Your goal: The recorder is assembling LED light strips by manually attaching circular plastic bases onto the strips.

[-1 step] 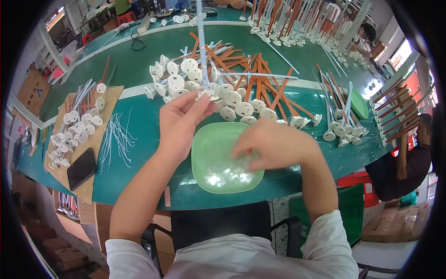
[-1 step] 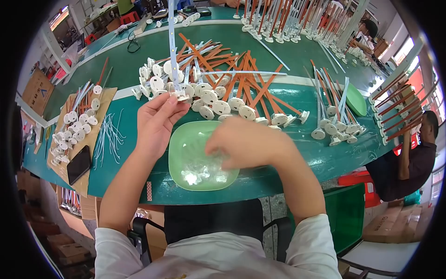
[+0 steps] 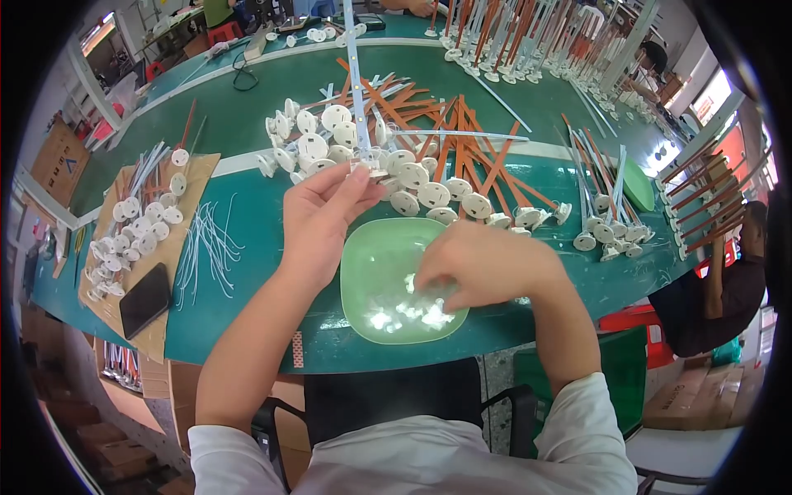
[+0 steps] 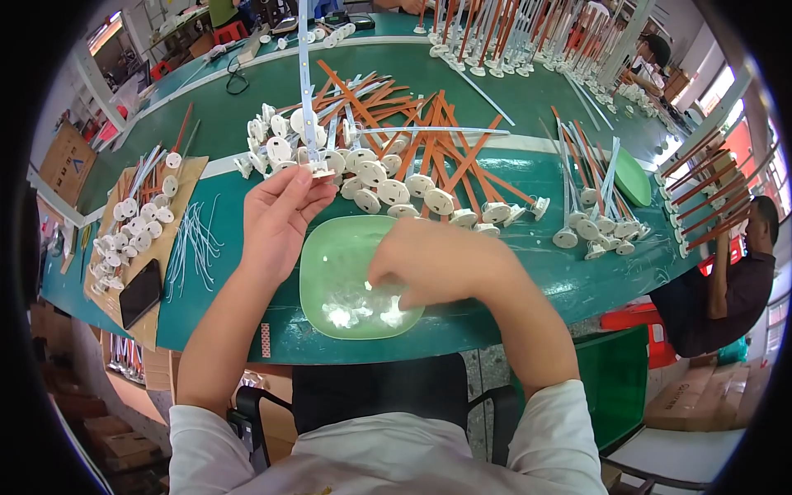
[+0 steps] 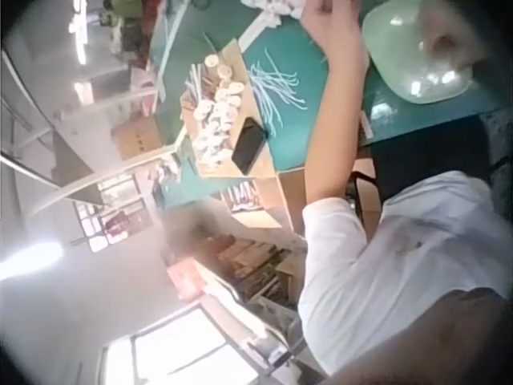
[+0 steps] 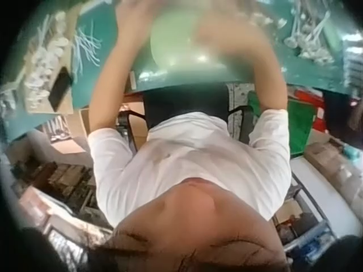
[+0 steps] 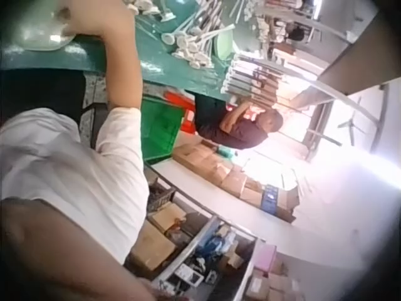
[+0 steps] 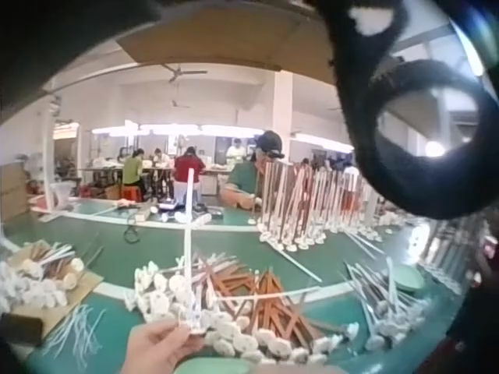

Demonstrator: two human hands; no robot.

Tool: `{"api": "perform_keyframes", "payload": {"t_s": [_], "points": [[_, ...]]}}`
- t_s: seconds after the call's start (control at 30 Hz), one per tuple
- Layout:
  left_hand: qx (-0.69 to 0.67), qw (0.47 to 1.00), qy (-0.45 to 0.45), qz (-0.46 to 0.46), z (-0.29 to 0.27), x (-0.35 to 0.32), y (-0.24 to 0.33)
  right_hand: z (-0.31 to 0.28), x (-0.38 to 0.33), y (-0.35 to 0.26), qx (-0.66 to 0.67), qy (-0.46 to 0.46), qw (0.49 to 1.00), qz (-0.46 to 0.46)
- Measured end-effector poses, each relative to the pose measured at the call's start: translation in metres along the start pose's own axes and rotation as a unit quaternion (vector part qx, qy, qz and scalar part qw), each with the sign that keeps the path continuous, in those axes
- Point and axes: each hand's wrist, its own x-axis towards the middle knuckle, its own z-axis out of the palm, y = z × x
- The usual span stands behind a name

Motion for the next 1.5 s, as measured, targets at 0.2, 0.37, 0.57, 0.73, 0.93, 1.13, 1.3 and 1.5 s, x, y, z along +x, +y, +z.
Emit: {"api": "perform_keyframes", "payload": {"t_s": [0.2,0.37,0.57,0.73,0.93,1.13,1.3,1.5], "points": [[0.009,1.0,-0.025,-0.007,0.007,-0.004,0.005,0.006,0.006,0.001,0.013,-0.124,0.991,0.041],[-0.009,0.999,-0.044,-0.017,0.005,-0.004,0.005,0.003,0.011,-0.001,0.043,0.006,0.999,0.02],[-0.036,0.997,-0.068,-0.029,0.003,-0.003,0.008,-0.007,0.011,-0.009,0.172,0.013,0.979,0.105],[-0.034,0.996,-0.073,-0.039,0.005,-0.004,0.009,-0.006,0.01,-0.006,0.208,0.014,0.972,0.111],[-0.038,0.996,-0.077,-0.032,0.005,-0.004,0.008,-0.006,0.011,-0.007,0.238,-0.003,0.963,0.128],[-0.036,0.995,-0.081,-0.034,0.003,-0.004,0.006,-0.005,0.012,-0.009,0.233,0.015,0.963,0.136],[-0.085,0.99,-0.105,-0.03,0.001,-0.001,0.007,-0.002,0.013,-0.009,0.122,0.114,0.986,0.004],[-0.162,0.98,-0.114,-0.028,0.003,-0.006,0.011,0.0,0.01,-0.011,0.255,0.2,0.939,0.118]]}}
